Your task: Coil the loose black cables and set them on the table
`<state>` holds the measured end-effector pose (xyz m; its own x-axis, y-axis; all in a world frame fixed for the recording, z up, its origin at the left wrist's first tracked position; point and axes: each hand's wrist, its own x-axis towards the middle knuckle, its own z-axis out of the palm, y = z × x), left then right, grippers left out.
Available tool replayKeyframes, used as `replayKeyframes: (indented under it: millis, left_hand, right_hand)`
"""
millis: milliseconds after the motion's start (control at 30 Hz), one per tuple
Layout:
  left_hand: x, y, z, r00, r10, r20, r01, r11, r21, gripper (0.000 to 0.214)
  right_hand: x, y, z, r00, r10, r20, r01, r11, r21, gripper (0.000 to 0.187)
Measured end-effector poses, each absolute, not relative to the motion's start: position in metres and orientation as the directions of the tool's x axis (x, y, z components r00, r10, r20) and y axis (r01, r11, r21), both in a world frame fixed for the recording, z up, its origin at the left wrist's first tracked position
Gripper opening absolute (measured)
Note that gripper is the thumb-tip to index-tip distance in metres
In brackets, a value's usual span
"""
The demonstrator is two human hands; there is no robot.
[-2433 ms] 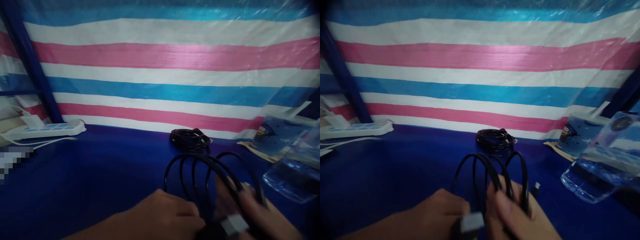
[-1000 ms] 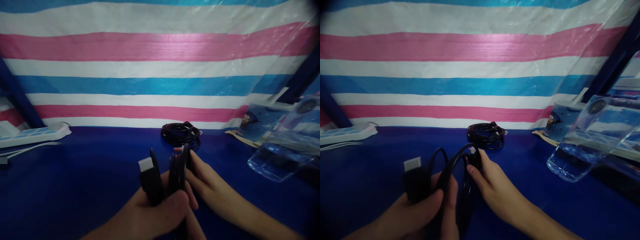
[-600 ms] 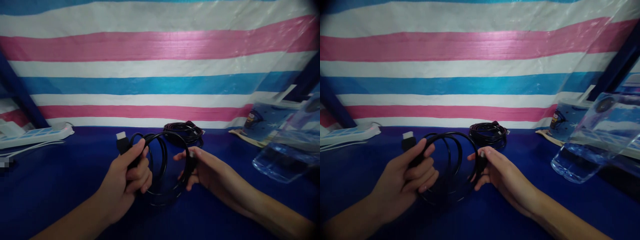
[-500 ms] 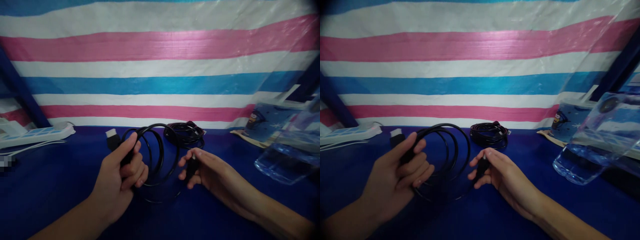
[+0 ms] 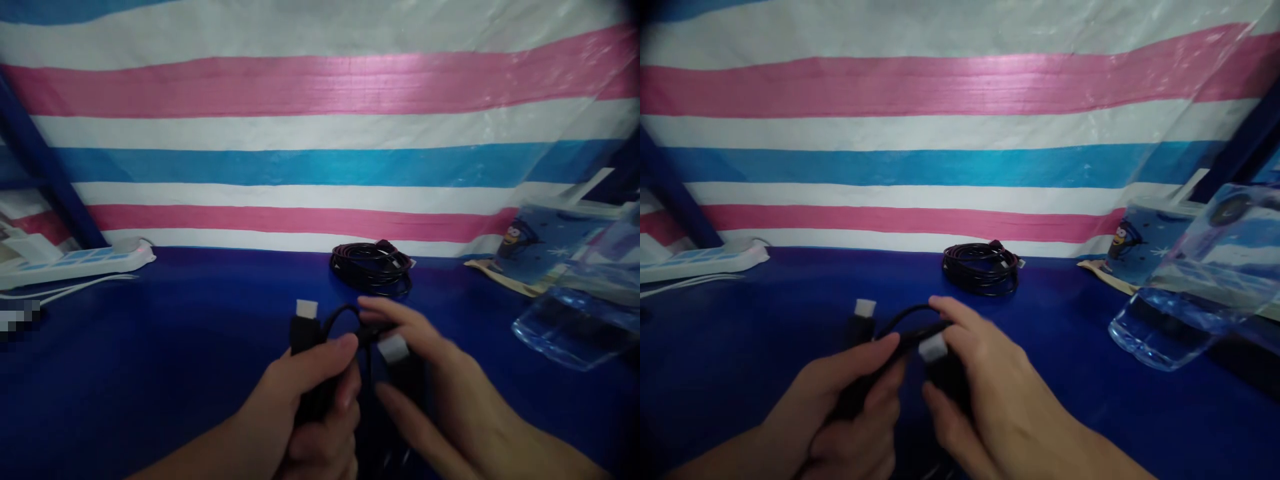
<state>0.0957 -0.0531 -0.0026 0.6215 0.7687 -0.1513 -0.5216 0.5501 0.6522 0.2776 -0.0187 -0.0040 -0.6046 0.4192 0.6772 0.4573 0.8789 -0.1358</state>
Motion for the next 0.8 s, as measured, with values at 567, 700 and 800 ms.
replayKeyframes:
  millis: [567,700,800]
  left_hand:
    - [0.076,-0.036,0.003,0.761,0.580,-0.290,-0.143,0.587,0.797,0.037]
    - [0.086,-0.033,-0.003,0.407,0.875,-0.263,-0.101,0.330,0.939,0.024]
    - [0.091,-0.029,-0.008,0.177,0.970,-0.165,-0.052,0.176,0.983,0.024]
  right_hand:
    - [0.274,-0.017,-0.008,-0.523,0.753,0.398,0.316,0.605,-0.730,0.050]
    - [0.273,-0.012,-0.006,-0.663,0.749,-0.011,0.058,0.036,-0.998,0.050]
    - [0.268,-0.014,-0.008,-0.574,0.817,-0.042,-0.068,-0.099,-0.993,0.042]
